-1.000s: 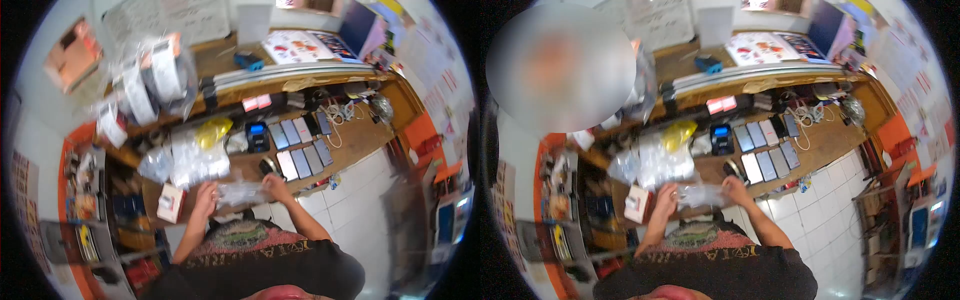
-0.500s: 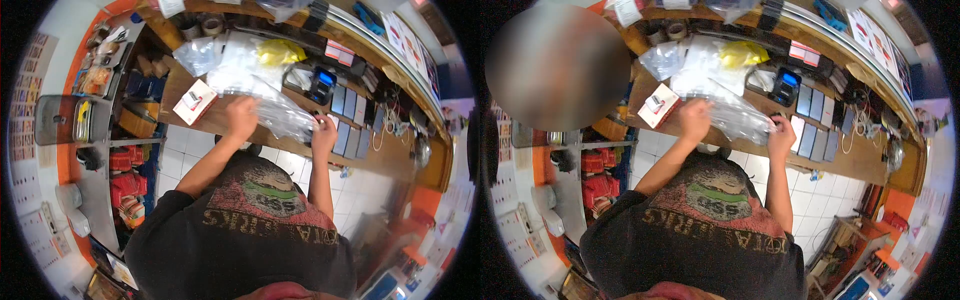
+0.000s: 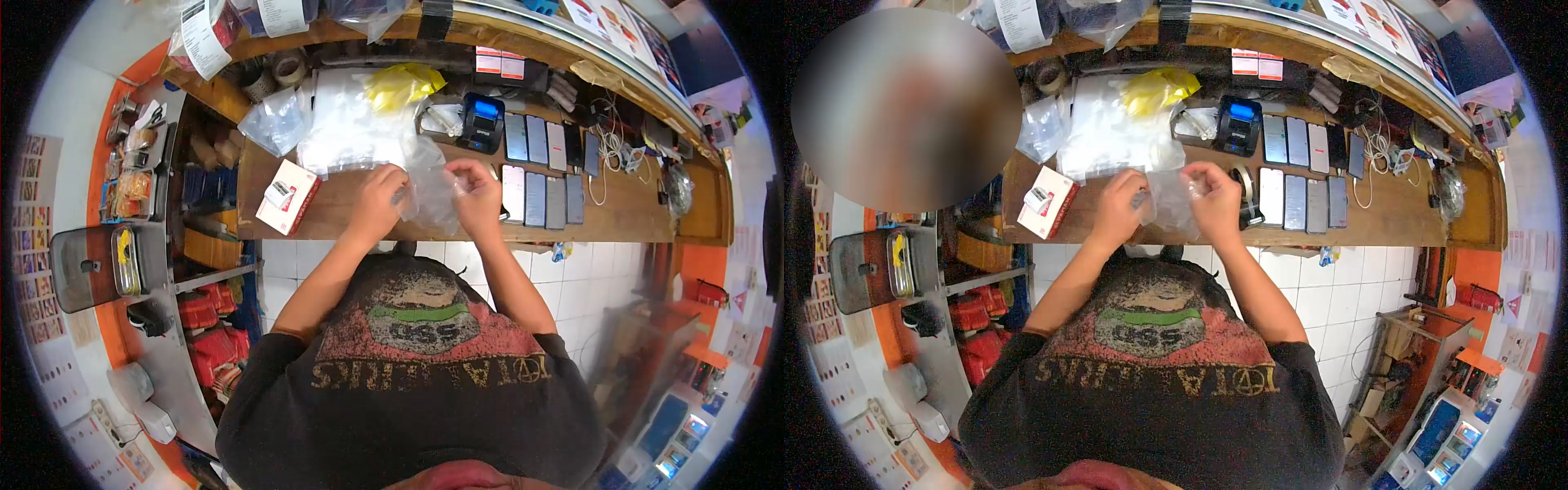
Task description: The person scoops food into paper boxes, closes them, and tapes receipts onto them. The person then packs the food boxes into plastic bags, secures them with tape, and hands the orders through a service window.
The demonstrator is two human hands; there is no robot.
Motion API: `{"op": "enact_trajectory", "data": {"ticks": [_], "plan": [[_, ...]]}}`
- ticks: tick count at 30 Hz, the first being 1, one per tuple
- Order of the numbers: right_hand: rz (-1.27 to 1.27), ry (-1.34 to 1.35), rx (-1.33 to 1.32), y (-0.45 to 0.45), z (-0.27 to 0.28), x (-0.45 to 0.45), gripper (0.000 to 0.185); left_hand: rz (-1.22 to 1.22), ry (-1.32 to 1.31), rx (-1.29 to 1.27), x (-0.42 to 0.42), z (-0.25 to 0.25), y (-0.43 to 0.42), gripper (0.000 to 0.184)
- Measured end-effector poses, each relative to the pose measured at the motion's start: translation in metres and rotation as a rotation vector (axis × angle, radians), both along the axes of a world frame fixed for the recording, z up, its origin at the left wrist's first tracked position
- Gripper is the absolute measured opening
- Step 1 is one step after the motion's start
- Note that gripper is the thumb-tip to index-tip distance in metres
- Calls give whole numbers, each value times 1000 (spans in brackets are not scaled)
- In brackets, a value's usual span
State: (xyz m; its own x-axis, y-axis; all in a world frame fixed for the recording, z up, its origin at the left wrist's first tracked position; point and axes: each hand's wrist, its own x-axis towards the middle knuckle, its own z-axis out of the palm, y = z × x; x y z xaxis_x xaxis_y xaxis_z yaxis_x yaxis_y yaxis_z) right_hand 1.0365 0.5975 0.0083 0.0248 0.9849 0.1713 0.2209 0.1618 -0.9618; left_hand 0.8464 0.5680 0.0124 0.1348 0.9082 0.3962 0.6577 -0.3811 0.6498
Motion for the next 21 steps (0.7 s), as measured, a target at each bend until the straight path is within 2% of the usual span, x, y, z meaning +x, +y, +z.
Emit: {"op": "enact_trajectory", "data": {"ticks": [1, 2, 3, 4, 5, 6, 7, 9, 11, 12, 14, 16, 17, 21], "plan": [[-5, 1, 7, -1, 2, -1, 10, -79, -238, -130, 4, -8, 4, 17], [-7, 37, -28, -3, 4, 0, 11, -83, -380, -111, 8, -15, 7, 13], [-11, 73, -66, -4, 5, 2, 11, -92, -381, -110, 11, -11, 7, 13], [-8, 179, -45, -3, 6, 5, 12, -100, -433, -202, 15, -8, 3, 14], [-15, 176, -44, -3, 8, 8, 12, -107, -483, -293, 18, -5, 1, 15], [-30, 185, -79, -4, 11, 11, 12, -115, -484, -295, 25, -1, 1, 15], [-45, 196, -114, -4, 14, 12, 12, 13, -434, -115, 35, 2, 1, 13], [-24, 242, -136, -8, 19, 13, 12, 132, -377, 67, 39, -3, 6, 12], [-3, 289, -158, -10, 20, 14, 12, 62, -184, 190, 31, -24, 17, 13], [-14, 280, -175, -11, 20, 16, 12, 55, -184, 190, 28, -24, 16, 13], [-27, 269, -190, -10, 19, 20, 11, -87, -304, -182, 26, -24, 13, 13], [-112, 297, -51, -5, 11, 24, 12, -152, -298, -119, 29, -17, 14, 15], [-113, 297, -50, -4, 8, 27, 12, -213, -291, -57, 30, -15, 13, 18], [-109, 219, -82, -7, 10, 33, 12, -379, -317, -105, 30, -19, 5, 25]]}}
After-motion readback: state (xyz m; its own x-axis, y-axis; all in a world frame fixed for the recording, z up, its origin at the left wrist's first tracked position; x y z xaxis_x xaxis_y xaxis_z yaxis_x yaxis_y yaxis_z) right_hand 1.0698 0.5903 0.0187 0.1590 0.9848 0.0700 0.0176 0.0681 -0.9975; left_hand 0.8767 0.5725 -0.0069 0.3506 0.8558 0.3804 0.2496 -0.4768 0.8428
